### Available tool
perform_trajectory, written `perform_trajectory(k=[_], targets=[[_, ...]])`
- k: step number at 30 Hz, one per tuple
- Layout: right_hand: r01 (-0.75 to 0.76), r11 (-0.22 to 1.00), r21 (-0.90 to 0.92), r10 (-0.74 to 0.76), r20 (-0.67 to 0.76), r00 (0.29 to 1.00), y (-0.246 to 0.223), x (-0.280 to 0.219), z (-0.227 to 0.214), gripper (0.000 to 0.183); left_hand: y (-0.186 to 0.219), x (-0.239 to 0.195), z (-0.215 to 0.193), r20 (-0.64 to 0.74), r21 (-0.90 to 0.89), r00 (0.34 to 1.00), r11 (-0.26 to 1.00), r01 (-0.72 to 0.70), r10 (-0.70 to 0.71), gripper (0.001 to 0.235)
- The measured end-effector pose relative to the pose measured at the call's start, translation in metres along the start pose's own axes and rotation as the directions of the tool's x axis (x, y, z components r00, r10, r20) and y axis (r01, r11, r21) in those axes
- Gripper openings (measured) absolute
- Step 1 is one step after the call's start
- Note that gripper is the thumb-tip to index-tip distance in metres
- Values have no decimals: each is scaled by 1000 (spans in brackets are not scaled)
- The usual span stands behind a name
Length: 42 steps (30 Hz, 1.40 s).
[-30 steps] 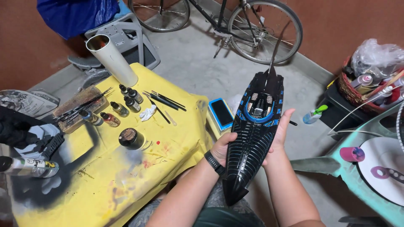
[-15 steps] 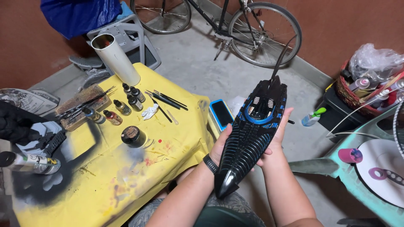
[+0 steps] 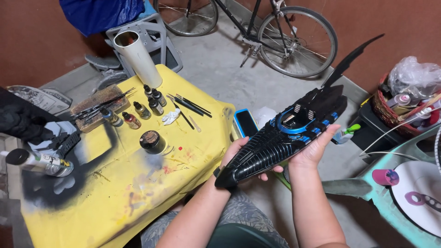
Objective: Painting intricate blue details onto a black model using a fine-tipped paintbrush at a workstation.
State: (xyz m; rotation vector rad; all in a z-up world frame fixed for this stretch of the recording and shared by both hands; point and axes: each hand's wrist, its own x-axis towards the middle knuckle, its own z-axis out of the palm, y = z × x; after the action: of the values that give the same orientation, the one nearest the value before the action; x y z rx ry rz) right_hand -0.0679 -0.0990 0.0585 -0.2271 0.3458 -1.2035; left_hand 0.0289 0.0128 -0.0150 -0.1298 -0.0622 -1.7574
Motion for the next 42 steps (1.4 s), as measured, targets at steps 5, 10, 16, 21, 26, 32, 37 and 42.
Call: perform_trajectory(k=[5, 10, 16, 21, 26, 32, 37, 42], targets=[[43, 999, -24, -42, 69, 997, -5, 3, -10, 86, 6, -3, -19, 45, 6, 998, 999, 34, -34, 81], [66, 996, -56, -60, 109, 992, -8, 0, -15, 88, 12, -3, -34, 82, 3, 994, 998, 66, -66, 81], [82, 995, -65, -70, 171, 983, -10, 13, -29, 85, 13, -4, -43, 97, -29, 993, 997, 71, -68, 80], [7, 1000, -1, -7, 198, 980, -6, -17, 8, 84, -11, -9, 0, 106, -44, 992, 996, 74, -69, 76], [-40, 999, -9, 41, 181, 983, -11, -28, 27, 84, -39, -7, 4, 58, -26, 998, 999, 32, -30, 75], [-66, 998, -13, 67, 194, 979, -12, -30, 34, 82, -51, -10, 23, 24, 98, 999, 994, -44, 42, 77], [-104, 995, -6, 103, 220, 970, -9, -29, 37, 81, -48, -13, 33, -21, 98, 997, 993, -67, 69, 72], [-139, 990, 6, 134, 239, 962, -5, -28, 42, 80, -36, -17, 25, 132, 110, 991, 994, -23, 8, 73]])
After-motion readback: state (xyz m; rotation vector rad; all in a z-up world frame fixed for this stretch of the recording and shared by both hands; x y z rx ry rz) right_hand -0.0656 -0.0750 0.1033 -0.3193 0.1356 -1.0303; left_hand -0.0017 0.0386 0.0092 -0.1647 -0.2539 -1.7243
